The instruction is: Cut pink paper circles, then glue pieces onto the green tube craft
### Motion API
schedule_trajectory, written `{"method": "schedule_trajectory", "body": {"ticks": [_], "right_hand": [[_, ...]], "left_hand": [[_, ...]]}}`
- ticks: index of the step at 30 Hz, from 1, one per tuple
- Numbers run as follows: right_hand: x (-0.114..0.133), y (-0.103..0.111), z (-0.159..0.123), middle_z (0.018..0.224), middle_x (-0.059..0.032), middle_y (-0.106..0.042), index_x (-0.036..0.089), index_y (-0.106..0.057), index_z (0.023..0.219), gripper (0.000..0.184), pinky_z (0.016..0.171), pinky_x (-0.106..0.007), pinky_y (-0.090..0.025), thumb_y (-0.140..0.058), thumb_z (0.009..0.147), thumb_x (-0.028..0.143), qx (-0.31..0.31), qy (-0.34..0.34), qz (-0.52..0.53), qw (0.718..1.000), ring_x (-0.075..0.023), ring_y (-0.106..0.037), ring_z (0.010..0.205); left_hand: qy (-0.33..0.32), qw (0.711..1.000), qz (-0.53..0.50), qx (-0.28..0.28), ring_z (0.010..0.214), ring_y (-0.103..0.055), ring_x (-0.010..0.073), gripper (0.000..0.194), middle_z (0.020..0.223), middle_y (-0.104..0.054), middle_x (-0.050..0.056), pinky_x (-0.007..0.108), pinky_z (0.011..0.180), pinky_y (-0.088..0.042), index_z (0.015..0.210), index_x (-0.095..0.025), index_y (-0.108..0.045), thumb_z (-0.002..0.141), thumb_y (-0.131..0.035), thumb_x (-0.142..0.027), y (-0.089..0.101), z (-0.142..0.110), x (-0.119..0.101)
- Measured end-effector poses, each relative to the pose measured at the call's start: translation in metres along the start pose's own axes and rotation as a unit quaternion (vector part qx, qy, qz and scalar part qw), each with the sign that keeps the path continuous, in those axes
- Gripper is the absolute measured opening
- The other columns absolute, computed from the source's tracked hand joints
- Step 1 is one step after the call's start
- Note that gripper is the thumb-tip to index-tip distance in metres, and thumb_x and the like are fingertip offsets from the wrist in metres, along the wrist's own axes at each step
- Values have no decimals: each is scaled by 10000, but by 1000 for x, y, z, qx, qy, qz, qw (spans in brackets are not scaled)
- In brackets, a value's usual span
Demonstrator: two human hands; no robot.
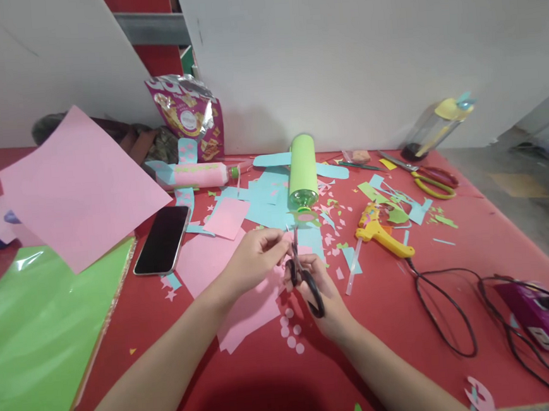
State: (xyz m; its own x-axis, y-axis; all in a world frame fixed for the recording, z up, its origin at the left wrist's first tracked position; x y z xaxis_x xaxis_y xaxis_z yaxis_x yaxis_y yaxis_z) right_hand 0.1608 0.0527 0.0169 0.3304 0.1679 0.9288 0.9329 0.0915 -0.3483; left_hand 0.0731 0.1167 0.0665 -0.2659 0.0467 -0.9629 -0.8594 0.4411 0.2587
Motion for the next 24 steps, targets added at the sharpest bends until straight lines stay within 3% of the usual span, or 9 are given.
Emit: {"method": "schedule_trajectory", "body": {"ticks": [16,24], "right_hand": [[1,3,0,747,23,-475,266,-498,892,339,667,-271,-394,-635,689,501,-14,15,22,1000,-127,-451,679],[-1,5,1,744,23,-489,250,-492,875,347,659,-259,-407,-649,680,491,-21,4,37,999,-121,-465,674]], "left_hand": [[-5,998,49,-25,490,-484,85,327,485,-509,-45,197,520,-366,532,-170,-416,839,-410,-284,-4,-5,-4],[3,999,39,-37,428,-459,71,363,437,-476,-62,188,456,-332,519,-174,-387,856,-393,-307,-8,-7,-3]]}}
Point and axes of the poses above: each hand's wrist, its own z-axis towards the middle knuckle, its own y-axis out of the back of the hand, x = y × z, the point moved 7 cm from there along z, towards the middle knuckle
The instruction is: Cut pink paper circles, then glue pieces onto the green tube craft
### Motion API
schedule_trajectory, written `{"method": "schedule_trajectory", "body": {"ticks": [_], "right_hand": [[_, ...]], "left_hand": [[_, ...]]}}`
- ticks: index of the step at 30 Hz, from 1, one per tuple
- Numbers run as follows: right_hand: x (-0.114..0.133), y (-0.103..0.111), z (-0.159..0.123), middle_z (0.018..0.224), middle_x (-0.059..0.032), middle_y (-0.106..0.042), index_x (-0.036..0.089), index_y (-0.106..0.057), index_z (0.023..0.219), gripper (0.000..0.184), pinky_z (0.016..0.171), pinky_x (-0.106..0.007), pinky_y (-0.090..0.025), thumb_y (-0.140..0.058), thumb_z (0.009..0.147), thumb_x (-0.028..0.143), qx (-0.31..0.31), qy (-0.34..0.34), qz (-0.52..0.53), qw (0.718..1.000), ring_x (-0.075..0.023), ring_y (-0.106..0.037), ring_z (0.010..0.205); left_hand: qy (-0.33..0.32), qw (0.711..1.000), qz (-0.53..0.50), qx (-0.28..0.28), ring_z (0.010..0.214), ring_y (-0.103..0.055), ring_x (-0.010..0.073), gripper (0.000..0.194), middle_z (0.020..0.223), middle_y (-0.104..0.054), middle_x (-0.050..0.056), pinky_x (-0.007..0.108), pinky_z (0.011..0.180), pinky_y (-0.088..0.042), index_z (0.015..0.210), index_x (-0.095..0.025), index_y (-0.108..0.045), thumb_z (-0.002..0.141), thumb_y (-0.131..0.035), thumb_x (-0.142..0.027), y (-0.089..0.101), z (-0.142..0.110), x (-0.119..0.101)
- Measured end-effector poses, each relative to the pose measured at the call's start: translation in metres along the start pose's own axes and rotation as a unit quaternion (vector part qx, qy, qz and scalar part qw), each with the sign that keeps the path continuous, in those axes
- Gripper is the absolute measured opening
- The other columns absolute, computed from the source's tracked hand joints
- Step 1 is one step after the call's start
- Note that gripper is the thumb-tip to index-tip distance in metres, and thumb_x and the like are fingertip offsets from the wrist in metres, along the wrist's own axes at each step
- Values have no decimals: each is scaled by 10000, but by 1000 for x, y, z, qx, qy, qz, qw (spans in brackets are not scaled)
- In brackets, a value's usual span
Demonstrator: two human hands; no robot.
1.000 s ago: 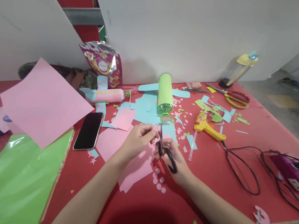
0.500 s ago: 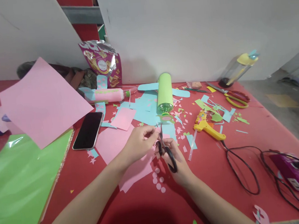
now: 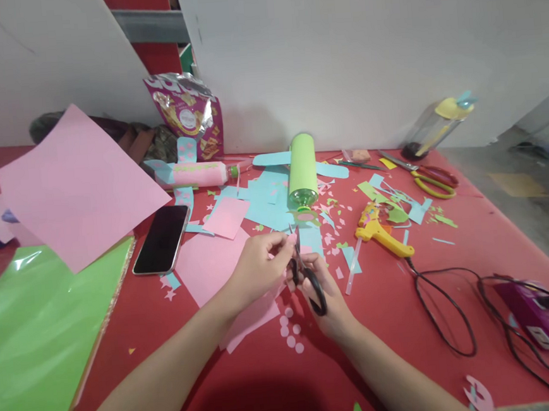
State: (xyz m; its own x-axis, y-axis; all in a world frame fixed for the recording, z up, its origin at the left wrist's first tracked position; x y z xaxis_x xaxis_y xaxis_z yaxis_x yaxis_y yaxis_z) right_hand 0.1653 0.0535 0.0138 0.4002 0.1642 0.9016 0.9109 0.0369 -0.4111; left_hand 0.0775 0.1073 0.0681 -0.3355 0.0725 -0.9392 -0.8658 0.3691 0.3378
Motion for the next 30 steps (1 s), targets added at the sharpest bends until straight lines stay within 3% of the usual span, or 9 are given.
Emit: {"method": "schedule_trajectory", "body": {"ticks": [18,30], "right_hand": [[3,-1,-1,706,34,-468,250,-478,849,324,614,-270,-369,-620,698,500,0,4,-29,1000,-122,-422,618],[-1,1,-1,744,18,-475,250,-471,874,311,642,-268,-402,-602,724,488,13,15,-12,1000,-132,-463,674]], "left_hand": [[9,1000,5,-9,452,-478,87,358,451,-489,-43,191,466,-351,535,-171,-416,852,-383,-334,-1,-2,-2],[29,999,-24,-1,449,-476,82,329,462,-484,-44,188,461,-357,546,-166,-425,836,-396,-318,-4,-3,0]]}}
Point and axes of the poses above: each hand's wrist, its own z-axis towards the middle knuckle, its own y-axis out of the back of the hand, x = y × z, the point moved 7 cm from there along z, towards the middle knuckle
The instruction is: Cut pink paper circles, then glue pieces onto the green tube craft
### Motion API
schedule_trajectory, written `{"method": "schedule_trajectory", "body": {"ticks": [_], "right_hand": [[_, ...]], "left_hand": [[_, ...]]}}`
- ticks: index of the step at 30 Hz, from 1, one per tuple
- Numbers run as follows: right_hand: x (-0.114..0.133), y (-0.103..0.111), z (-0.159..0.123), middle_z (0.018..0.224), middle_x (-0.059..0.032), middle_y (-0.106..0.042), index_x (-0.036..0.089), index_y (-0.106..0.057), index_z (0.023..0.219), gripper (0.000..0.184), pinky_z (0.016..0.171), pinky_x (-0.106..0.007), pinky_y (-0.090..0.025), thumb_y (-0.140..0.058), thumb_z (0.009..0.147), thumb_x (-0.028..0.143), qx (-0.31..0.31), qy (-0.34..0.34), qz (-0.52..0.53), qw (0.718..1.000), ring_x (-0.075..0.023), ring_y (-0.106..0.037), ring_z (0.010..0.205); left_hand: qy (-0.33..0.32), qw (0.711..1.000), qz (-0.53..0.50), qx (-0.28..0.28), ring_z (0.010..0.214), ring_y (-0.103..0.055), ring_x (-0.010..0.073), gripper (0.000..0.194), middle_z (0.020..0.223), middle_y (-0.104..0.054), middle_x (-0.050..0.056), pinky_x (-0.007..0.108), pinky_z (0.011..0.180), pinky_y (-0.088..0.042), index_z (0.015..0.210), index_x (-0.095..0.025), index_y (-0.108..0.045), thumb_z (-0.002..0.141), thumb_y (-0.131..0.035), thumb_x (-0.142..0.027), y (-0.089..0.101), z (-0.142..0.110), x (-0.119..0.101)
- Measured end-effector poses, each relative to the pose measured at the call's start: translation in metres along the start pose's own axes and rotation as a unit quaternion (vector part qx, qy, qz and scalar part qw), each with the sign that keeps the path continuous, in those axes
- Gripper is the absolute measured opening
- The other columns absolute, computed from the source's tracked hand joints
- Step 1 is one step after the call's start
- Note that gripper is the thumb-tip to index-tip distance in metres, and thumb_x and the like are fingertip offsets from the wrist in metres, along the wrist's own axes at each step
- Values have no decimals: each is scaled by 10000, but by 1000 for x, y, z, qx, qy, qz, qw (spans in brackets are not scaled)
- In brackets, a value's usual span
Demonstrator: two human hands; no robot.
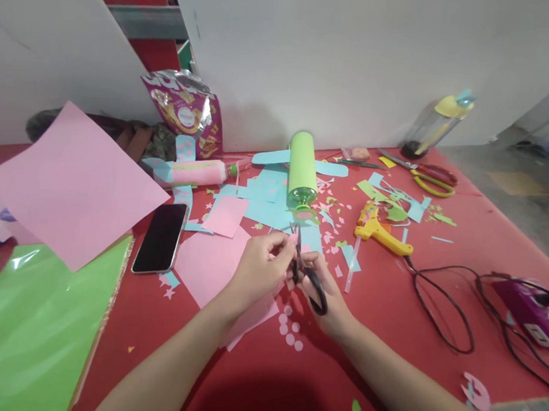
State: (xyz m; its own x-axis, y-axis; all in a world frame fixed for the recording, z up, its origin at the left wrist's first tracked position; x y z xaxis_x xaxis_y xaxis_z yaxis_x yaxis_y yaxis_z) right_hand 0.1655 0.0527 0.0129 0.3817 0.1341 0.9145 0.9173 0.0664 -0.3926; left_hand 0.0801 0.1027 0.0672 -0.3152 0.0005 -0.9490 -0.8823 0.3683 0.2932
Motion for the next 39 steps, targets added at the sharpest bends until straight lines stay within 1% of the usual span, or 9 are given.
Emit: {"method": "schedule_trajectory", "body": {"ticks": [8,14,21,28,33,37,39], "right_hand": [[2,-2,0,761,20,-472,260,-477,892,265,660,-262,-402,-582,754,460,13,16,1,1000,-130,-457,696],[3,-2,-1,751,27,-476,254,-480,879,254,637,-248,-388,-590,756,447,6,18,4,1000,-112,-445,669],[5,-2,-1,728,33,-478,249,-484,861,267,626,-253,-382,-595,746,462,-4,10,-13,1000,-110,-433,641],[5,-2,0,709,41,-464,244,-487,861,295,604,-241,-371,-610,724,475,-5,19,-11,1000,-99,-410,620],[5,-3,1,699,48,-460,243,-481,853,310,590,-229,-357,-629,705,471,-3,19,-4,1000,-92,-403,611],[5,-3,0,686,53,-458,240,-475,843,318,566,-221,-343,-640,696,468,-6,12,2,1000,-86,-401,595],[4,-3,0,685,54,-464,238,-471,838,329,559,-218,-339,-648,686,470,-5,7,4,1000,-81,-407,591]], "left_hand": [[22,998,-55,-8,433,-448,71,301,464,-444,-56,186,431,-344,528,-173,-375,807,-421,-275,-3,-1,5],[20,998,-54,-10,426,-437,66,320,447,-433,-60,184,424,-332,520,-173,-367,818,-419,-279,-3,-2,4],[13,999,-51,3,432,-450,66,324,459,-458,-56,186,442,-333,537,-168,-397,833,-410,-299,-3,-1,3],[14,999,-43,18,417,-437,68,328,447,-451,-56,189,447,-314,545,-163,-421,842,-397,-301,-2,1,2],[4,998,-46,36,407,-368,59,279,434,-393,-73,188,448,-271,555,-164,-435,819,-416,-251,0,2,0],[-10,999,-23,42,431,-316,60,309,454,-338,-72,199,456,-248,523,-163,-404,818,-410,-255,3,3,-1],[-20,998,-15,56,444,-296,62,324,471,-322,-71,202,460,-246,516,-162,-391,822,-406,-266,4,4,-1]]}}
Point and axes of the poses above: each hand's wrist, its own z-axis towards the middle knuckle, its own y-axis out of the back of the hand, x = y × z, the point moved 7 cm from there along z, towards the middle knuckle
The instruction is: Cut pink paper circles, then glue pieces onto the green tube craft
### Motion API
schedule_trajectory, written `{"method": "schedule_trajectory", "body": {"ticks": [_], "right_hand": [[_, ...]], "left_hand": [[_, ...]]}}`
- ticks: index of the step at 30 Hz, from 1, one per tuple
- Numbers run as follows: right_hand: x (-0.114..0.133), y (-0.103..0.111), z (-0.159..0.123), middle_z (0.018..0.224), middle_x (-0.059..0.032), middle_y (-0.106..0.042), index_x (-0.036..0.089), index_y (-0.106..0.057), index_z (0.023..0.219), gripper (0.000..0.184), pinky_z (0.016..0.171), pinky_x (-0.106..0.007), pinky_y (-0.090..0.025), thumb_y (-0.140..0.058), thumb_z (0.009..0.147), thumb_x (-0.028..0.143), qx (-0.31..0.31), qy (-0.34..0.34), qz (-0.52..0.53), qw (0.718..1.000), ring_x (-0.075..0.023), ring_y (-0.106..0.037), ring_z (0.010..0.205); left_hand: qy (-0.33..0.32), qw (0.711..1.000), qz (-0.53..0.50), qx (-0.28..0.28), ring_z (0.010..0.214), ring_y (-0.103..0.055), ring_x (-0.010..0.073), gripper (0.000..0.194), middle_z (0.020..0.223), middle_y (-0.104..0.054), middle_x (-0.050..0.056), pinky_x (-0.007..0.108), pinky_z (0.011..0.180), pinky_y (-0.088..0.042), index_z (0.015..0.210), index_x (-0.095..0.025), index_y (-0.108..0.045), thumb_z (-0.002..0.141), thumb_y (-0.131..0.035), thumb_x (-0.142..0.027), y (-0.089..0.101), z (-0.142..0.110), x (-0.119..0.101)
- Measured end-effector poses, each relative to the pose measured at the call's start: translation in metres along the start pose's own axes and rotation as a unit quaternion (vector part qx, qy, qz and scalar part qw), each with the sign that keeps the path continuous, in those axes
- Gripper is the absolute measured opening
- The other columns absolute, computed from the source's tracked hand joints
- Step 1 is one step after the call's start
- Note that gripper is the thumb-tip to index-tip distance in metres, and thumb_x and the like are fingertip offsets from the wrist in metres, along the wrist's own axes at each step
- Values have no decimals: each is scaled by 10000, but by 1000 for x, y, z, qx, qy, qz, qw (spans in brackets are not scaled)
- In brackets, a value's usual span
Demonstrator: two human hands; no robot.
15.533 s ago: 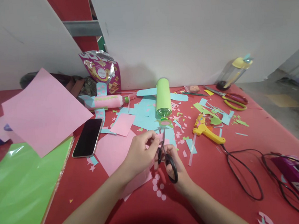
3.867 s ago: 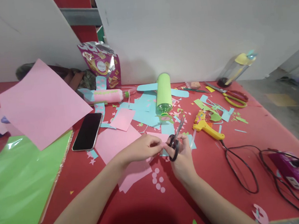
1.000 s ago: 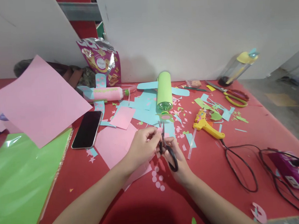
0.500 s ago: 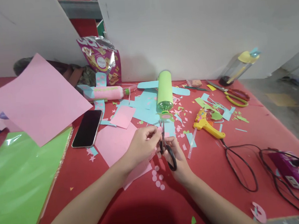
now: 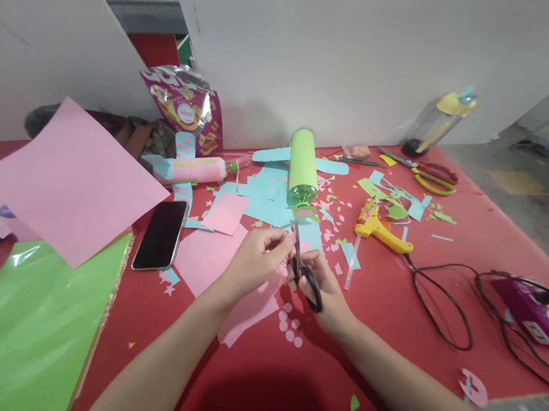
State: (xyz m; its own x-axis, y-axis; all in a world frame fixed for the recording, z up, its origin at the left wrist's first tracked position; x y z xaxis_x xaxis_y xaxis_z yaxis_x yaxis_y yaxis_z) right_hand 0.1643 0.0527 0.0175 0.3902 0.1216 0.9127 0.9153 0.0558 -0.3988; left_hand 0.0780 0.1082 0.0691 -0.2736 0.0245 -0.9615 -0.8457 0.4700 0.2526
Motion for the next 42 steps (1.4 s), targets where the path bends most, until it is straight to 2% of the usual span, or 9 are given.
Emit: {"method": "schedule_trajectory", "body": {"ticks": [7,12,17,20,31,37,42], "right_hand": [[-2,-2,0,652,56,-497,242,-468,832,353,549,-228,-350,-671,658,470,8,-21,7,1000,-81,-438,568],[-5,-6,-1,629,69,-489,252,-458,827,369,480,-219,-342,-689,633,464,28,-49,30,998,-70,-417,497],[-6,-8,-1,610,79,-480,246,-450,817,386,485,-220,-343,-706,611,448,34,-65,32,997,-59,-404,471],[-7,-9,-1,605,79,-484,239,-446,809,381,476,-218,-334,-707,608,432,38,-69,26,997,-57,-401,457],[-9,-8,-1,612,83,-503,217,-428,761,294,464,-183,-366,-672,601,179,28,-92,-8,995,-42,-434,476],[-9,-3,2,555,105,-471,229,-410,787,276,425,-184,-335,-636,633,189,-6,-81,-21,996,-47,-429,429],[-1,0,5,697,59,-506,246,-435,848,372,525,-233,-403,-704,592,229,-26,-41,18,999,-88,-502,589]], "left_hand": [[0,998,37,41,471,-279,68,318,493,-313,-65,208,471,-247,505,-157,-397,809,-410,-251,7,0,-3],[12,995,55,79,487,-299,70,291,509,-332,-58,208,474,-248,524,-153,-417,796,-408,-254,11,-1,-4],[15,992,72,101,497,-275,72,297,510,-288,-60,212,475,-234,513,-162,-351,781,-417,-271,14,-1,-1],[21,990,78,113,494,-283,71,287,509,-297,-59,214,474,-235,515,-160,-365,773,-423,-272,16,-2,1],[61,981,66,172,498,-329,71,261,512,-367,-50,214,484,-264,507,-153,-399,741,-464,-247,23,-4,9],[58,976,63,200,488,-319,75,265,501,-342,-47,221,478,-256,495,-160,-376,737,-452,-235,19,-4,11],[37,963,82,256,489,-330,77,222,503,-362,-43,216,482,-267,504,-157,-404,721,-431,-195,6,-7,10]]}}
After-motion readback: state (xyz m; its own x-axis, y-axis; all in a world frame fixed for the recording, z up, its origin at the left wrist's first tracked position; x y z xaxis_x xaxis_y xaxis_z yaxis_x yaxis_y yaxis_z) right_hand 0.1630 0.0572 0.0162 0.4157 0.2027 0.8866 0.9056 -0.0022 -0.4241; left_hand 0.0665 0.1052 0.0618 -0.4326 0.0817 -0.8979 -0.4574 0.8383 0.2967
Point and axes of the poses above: each hand's wrist, its own z-axis towards the middle knuckle, its own y-axis out of the back of the hand, x = y × z, the point moved 7 cm from there along z, towards the middle knuckle
